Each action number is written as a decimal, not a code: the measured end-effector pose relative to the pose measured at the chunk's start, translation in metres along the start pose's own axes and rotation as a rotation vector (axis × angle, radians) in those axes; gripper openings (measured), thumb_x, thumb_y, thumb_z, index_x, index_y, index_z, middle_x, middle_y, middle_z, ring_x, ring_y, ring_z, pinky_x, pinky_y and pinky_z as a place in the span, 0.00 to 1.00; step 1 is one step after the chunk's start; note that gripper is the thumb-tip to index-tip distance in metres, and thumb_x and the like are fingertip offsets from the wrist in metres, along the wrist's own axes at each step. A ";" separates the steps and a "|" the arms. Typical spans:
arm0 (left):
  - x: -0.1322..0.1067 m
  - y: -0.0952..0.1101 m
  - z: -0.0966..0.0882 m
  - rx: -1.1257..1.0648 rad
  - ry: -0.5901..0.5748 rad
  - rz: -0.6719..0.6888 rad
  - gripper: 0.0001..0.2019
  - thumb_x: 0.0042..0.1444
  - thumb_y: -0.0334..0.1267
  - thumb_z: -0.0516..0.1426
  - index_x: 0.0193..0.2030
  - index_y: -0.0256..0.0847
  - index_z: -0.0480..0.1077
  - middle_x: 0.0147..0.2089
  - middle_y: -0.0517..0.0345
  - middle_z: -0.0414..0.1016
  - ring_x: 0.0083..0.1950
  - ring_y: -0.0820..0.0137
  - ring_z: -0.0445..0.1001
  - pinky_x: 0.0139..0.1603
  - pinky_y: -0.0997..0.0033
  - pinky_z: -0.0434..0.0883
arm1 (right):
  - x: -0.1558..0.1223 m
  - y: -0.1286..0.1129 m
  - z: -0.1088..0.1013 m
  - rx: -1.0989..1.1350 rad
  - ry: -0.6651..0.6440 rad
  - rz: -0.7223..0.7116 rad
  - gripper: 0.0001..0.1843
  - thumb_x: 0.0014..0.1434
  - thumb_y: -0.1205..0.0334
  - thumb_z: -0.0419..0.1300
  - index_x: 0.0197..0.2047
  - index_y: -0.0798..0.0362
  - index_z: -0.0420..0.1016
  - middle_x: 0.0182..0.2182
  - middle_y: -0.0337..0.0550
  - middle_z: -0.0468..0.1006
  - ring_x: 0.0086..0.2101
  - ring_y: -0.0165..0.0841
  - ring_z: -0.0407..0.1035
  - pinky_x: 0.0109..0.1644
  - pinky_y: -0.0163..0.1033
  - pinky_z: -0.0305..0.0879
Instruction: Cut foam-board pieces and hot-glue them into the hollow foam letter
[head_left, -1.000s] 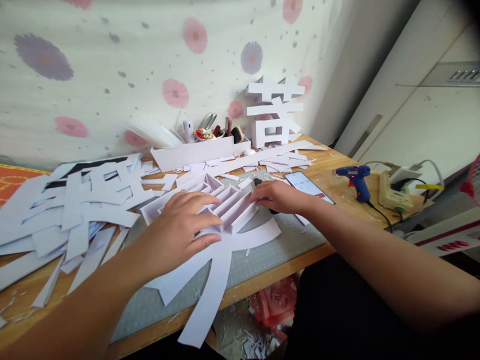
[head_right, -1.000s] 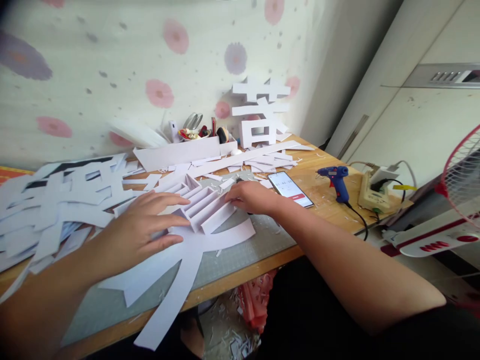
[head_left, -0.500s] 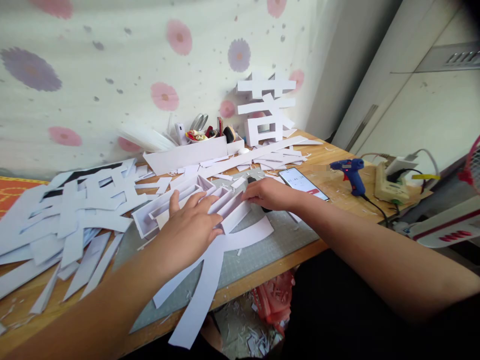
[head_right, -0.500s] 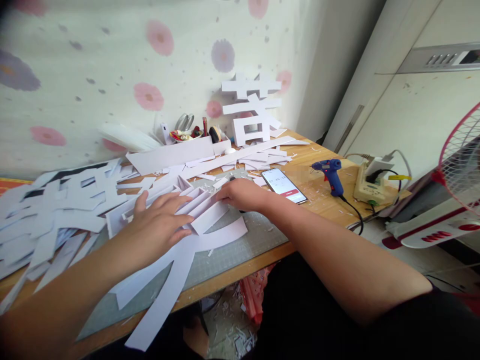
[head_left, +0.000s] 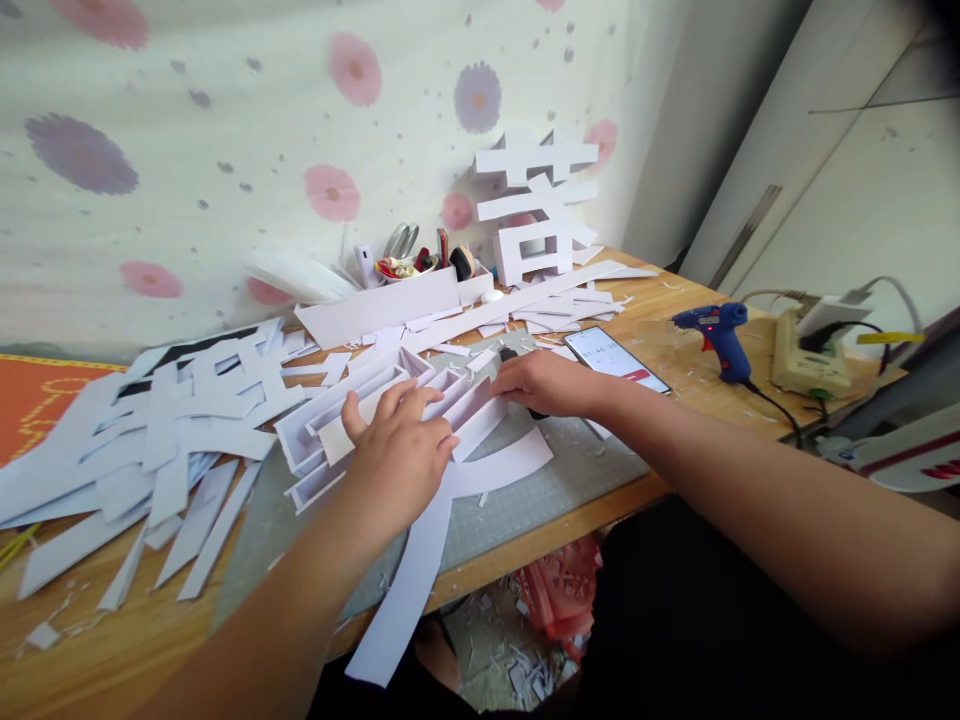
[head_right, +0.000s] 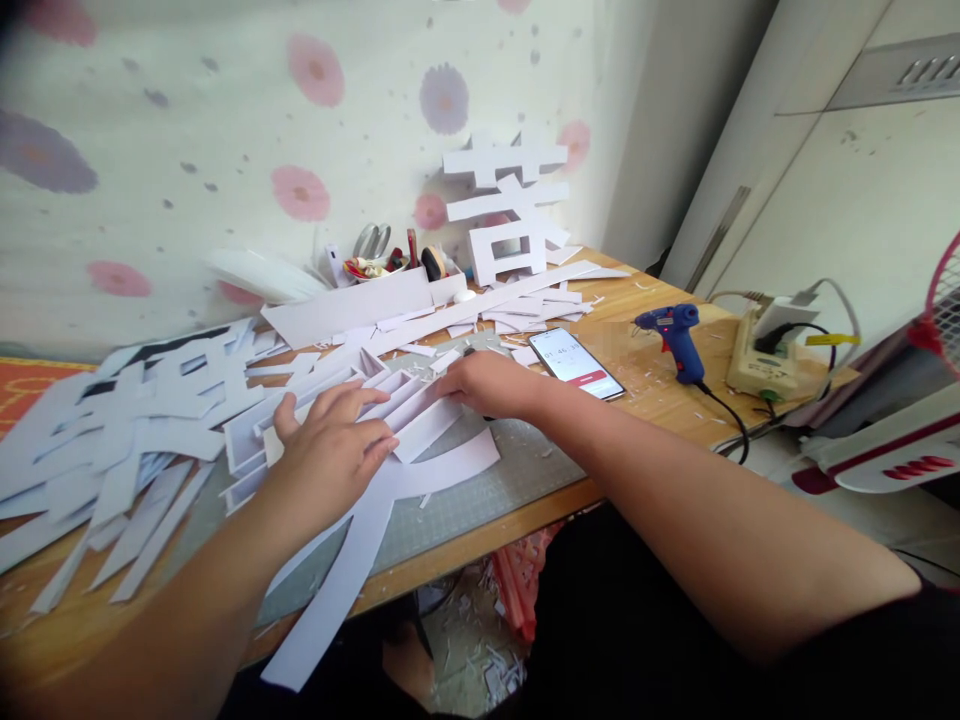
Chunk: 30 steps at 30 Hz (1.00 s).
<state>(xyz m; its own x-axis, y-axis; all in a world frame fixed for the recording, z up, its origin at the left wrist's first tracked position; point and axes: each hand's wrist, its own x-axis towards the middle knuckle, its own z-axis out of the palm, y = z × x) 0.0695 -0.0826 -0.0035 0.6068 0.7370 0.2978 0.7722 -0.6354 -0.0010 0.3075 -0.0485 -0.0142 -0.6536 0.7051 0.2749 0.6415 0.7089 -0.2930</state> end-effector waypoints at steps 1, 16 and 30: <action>0.000 0.000 0.000 -0.022 -0.005 -0.014 0.11 0.58 0.33 0.56 0.26 0.44 0.75 0.55 0.48 0.74 0.62 0.44 0.62 0.57 0.17 0.42 | 0.000 0.000 0.000 0.001 0.002 -0.002 0.13 0.59 0.73 0.56 0.40 0.54 0.81 0.35 0.46 0.81 0.34 0.33 0.72 0.39 0.35 0.64; -0.004 0.000 0.004 -0.095 0.008 -0.025 0.12 0.59 0.33 0.56 0.24 0.43 0.73 0.53 0.51 0.75 0.61 0.45 0.62 0.58 0.18 0.40 | -0.001 0.002 0.004 0.045 0.031 -0.001 0.13 0.60 0.71 0.54 0.40 0.52 0.80 0.35 0.44 0.80 0.33 0.32 0.72 0.39 0.34 0.62; -0.005 0.004 0.008 -0.005 0.153 0.035 0.07 0.58 0.35 0.57 0.31 0.45 0.75 0.55 0.48 0.74 0.63 0.44 0.62 0.56 0.18 0.40 | 0.001 0.000 0.003 -0.001 0.024 0.042 0.13 0.59 0.72 0.56 0.40 0.53 0.81 0.36 0.44 0.81 0.35 0.32 0.72 0.40 0.34 0.64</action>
<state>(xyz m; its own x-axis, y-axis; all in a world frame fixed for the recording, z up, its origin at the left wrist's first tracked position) 0.0712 -0.0875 -0.0130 0.5971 0.6710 0.4395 0.7499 -0.6615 -0.0088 0.3051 -0.0480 -0.0164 -0.6164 0.7344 0.2839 0.6685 0.6787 -0.3041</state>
